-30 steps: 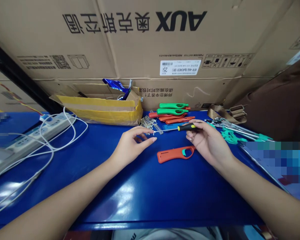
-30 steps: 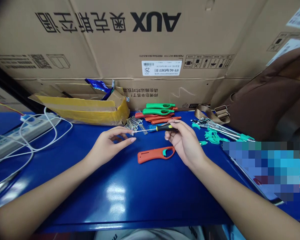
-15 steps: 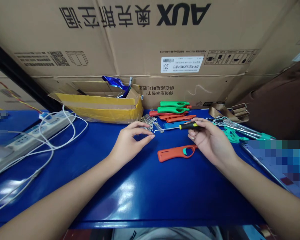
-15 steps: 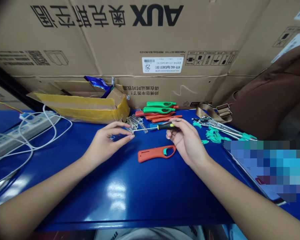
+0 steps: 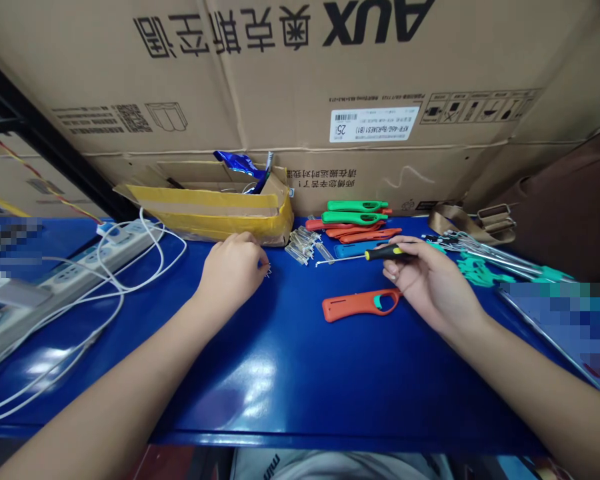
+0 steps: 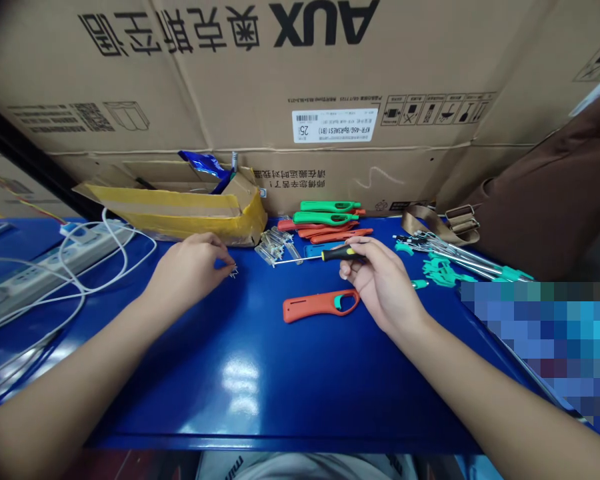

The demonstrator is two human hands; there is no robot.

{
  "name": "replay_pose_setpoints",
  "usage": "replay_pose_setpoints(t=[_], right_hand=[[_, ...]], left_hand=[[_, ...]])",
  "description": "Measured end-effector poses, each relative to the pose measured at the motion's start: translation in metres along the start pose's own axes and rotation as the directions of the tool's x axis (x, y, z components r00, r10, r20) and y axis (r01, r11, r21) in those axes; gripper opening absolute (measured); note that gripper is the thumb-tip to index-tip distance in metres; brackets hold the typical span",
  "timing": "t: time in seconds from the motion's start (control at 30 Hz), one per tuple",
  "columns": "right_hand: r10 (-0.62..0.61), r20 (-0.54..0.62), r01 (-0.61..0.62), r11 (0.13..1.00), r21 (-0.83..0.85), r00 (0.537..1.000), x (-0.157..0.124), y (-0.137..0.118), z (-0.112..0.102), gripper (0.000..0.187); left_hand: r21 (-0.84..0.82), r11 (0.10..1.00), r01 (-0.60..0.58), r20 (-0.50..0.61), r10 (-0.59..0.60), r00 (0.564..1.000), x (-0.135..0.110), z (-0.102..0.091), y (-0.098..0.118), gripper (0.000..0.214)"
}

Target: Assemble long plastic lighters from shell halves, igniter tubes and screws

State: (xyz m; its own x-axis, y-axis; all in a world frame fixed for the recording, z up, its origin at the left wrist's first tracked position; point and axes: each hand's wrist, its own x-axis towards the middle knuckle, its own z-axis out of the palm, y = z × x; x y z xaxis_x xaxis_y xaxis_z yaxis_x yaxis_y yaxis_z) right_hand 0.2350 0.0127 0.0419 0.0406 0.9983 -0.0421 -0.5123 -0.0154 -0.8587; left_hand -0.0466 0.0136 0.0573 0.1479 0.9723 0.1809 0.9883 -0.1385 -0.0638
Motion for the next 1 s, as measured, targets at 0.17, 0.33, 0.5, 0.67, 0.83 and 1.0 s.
replay_pose_setpoints(t=[0.17, 0.33, 0.5, 0.67, 0.83, 1.0], right_hand=[[-0.011, 0.003, 0.011, 1.0, 0.0, 1.0, 0.0, 0.0, 0.001, 0.01], [-0.013, -0.004, 0.013, 1.0, 0.001, 1.0, 0.0, -0.002, 0.003, 0.01], [-0.016, -0.007, 0.016, 1.0, -0.001, 1.0, -0.002, -0.003, 0.003, 0.01], [0.0, -0.015, 0.0, 1.0, -0.007, 1.0, -0.002, -0.003, 0.004, 0.013], [-0.018, 0.0, 0.018, 1.0, -0.008, 1.0, -0.002, 0.0, 0.003, 0.016], [-0.215, -0.002, 0.213, 0.969, -0.122, 0.977, -0.001, -0.002, 0.0, 0.027]], left_hand=[[-0.021, 1.0, -0.008, -0.009, 0.008, 1.0, 0.001, 0.001, -0.004, 0.025], [-0.147, 0.987, -0.062, -0.071, 0.052, 0.996, 0.001, 0.002, 0.0, 0.023], [-0.705, 0.685, -0.186, -0.122, 0.142, 0.982, -0.003, 0.01, 0.02, 0.024], [-0.917, 0.383, -0.107, -0.061, 0.131, 0.99, -0.008, 0.018, 0.036, 0.024], [-0.918, 0.376, -0.122, -0.084, 0.117, 0.99, -0.009, 0.018, 0.038, 0.015], [-0.845, 0.462, -0.27, -0.236, 0.131, 0.963, -0.012, 0.018, 0.038, 0.008]])
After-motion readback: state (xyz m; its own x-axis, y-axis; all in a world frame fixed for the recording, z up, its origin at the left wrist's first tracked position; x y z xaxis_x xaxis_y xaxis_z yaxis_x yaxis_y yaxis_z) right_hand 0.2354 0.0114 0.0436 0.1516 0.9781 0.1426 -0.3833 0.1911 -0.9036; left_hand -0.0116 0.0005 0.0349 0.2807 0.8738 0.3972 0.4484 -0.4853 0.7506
